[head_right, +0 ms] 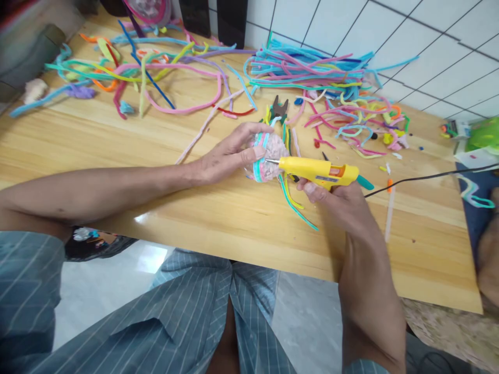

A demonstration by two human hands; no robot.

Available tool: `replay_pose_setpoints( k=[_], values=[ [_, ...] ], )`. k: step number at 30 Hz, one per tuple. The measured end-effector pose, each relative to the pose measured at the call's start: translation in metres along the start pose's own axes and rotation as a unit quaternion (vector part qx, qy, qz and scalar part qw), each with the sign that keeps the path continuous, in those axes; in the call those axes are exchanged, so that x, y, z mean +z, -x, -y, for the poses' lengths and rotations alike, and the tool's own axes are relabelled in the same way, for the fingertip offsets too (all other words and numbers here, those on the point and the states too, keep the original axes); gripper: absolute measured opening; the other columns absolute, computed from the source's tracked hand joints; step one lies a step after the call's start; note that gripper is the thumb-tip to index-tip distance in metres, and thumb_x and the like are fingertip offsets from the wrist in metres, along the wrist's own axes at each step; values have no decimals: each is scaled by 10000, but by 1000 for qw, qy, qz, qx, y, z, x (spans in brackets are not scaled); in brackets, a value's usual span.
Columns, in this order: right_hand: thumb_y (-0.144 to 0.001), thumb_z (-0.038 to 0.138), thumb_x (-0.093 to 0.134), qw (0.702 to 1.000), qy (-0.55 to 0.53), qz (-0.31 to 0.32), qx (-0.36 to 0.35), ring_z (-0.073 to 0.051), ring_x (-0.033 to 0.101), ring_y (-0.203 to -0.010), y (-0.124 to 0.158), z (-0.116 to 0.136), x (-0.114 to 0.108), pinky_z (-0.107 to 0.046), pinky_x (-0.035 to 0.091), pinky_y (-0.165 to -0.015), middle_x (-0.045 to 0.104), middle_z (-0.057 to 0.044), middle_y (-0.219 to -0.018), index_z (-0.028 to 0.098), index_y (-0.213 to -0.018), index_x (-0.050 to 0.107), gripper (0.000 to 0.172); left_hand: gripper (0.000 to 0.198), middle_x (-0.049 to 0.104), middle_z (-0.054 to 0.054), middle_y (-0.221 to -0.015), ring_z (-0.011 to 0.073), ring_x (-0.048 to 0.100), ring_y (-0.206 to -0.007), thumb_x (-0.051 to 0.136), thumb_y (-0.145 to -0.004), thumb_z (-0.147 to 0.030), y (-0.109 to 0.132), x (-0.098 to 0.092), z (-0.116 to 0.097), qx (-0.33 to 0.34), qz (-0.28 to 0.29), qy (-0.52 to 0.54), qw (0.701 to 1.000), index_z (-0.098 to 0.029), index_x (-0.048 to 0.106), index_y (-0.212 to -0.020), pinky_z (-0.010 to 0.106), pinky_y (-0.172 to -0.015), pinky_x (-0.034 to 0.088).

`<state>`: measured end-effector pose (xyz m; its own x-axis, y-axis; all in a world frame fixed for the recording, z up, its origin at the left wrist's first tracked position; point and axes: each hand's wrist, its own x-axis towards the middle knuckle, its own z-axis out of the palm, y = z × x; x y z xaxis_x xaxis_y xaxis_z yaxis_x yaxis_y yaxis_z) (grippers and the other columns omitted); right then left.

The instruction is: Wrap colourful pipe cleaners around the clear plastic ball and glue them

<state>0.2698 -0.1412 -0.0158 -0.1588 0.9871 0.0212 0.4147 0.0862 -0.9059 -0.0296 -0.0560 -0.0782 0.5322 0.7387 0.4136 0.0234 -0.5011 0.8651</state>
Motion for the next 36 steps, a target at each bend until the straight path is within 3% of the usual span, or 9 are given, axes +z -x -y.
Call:
replay_pose_setpoints(
  k=[16, 23, 31, 36],
  values=[
    [-888, 574, 893, 1000, 8, 18, -2, -197, 602, -680, -1, 0, 5, -371, 515, -647, 717, 2, -785, 310, -847, 793, 285, 704, 621, 57, -1663, 370, 535, -1637, 493, -1064, -868, 1, -2, -2, -7, 19, -18, 1000, -371, 605, -1550, 613, -1431, 408],
    [-894, 563, 875, 1000, 17, 24, 8, -206, 602, -665, -2, -4, 4, -389, 530, -642, 723, 17, -792, 340, -845, 793, 243, 696, 603, 66, -1679, 364, 521, -1650, 481, -1080, -848, 1, -2, -4, -9, 23, -19, 1000, -359, 590, -1564, 620, -1442, 387],
    [-852, 536, 882, 1000, 18, 17, 11, -178, 571, -655, -4, 3, 8, -364, 534, -668, 677, 11, -729, 259, -814, 761, 305, 708, 589, 69, -1689, 352, 504, -1659, 468, -1082, -852, 1, -2, -4, -9, 30, -24, 999, -357, 585, -1574, 592, -1451, 371],
    [-831, 496, 870, 1000, 14, 5, 21, -184, 564, -641, -5, 4, 11, -378, 565, -690, 672, 12, -720, 275, -831, 796, 233, 724, 585, 55, -1705, 354, 503, -1654, 445, -1076, -870, 1, -3, -6, -11, 33, -34, 999, -371, 575, -1584, 595, -1441, 382]
  ],
)
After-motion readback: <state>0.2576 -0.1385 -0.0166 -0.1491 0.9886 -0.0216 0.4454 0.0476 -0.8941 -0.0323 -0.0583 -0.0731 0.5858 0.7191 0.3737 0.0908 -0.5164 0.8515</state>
